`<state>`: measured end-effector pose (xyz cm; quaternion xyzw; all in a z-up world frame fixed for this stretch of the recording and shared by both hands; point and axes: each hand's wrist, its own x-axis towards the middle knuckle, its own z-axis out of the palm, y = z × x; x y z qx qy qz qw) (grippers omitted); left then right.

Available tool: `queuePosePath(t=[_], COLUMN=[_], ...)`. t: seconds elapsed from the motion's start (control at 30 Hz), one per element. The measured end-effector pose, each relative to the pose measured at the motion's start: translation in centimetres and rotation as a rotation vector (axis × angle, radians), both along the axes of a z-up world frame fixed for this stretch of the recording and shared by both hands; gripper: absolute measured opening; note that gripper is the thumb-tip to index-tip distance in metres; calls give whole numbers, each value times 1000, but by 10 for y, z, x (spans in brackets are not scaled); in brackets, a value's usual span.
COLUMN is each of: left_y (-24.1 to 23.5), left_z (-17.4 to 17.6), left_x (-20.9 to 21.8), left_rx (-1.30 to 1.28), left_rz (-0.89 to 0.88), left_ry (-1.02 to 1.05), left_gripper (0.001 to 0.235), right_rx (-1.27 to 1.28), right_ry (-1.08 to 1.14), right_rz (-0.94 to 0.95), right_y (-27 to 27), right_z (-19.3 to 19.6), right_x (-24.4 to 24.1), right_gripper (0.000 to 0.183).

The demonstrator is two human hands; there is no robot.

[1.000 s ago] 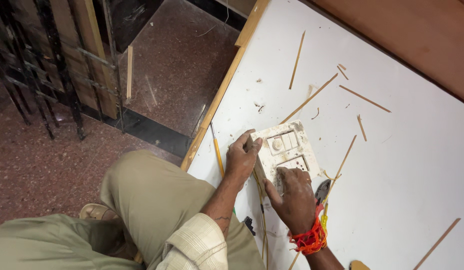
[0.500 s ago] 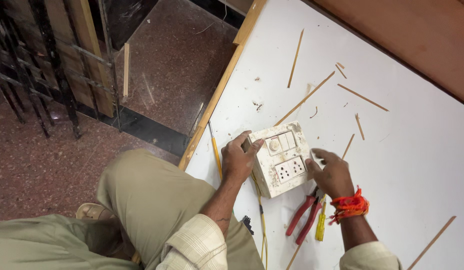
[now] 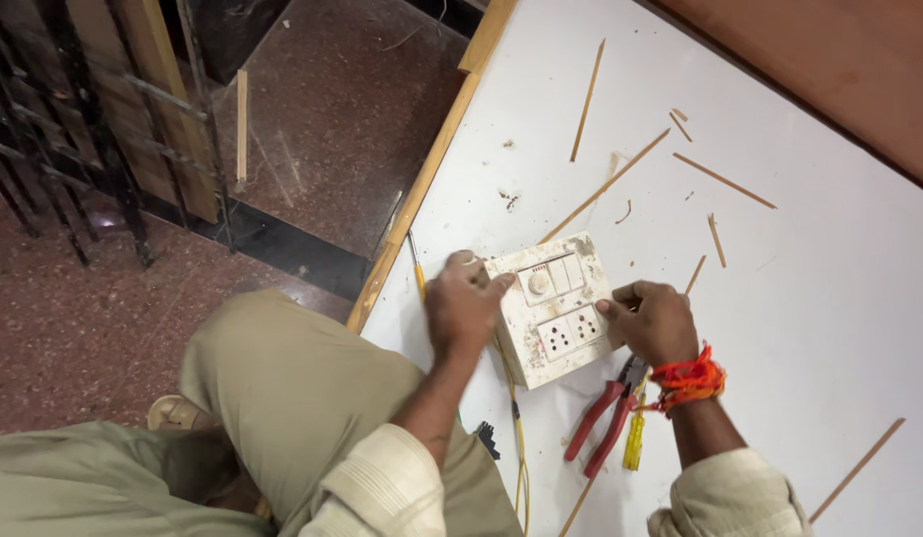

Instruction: The person wires a socket and switch panel by hand using a screwdriver and wire cutters. The person attaches wires to the components, cuts excess wire, and fits the components into a white plastic frame on a table.

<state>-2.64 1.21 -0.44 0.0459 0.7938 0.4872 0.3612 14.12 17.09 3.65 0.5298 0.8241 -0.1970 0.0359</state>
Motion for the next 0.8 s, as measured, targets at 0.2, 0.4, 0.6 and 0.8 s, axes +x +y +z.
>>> queuePosePath(t=[0.2,0.4,0.6,0.8], left_y=[-5,-4,0,-2], left_z=[-12,-21,-21,-10], left_x=[2,2,1,-2], left_rx=[175,217,198,199], left_rz=[-26,-75,-11,-58], left_ry=[251,345,284,143], left_gripper=[44,31,31,46], right_rx=[-108,-135,-157,-180], right_ry=[-156,-151,-116,1], right_rz=[16,58,-41,2], right_y=[13,17,13,15], right_z=[7,1,-10,-8], right_x=[-12,-7,2,2], right_gripper=[35,55,62,57])
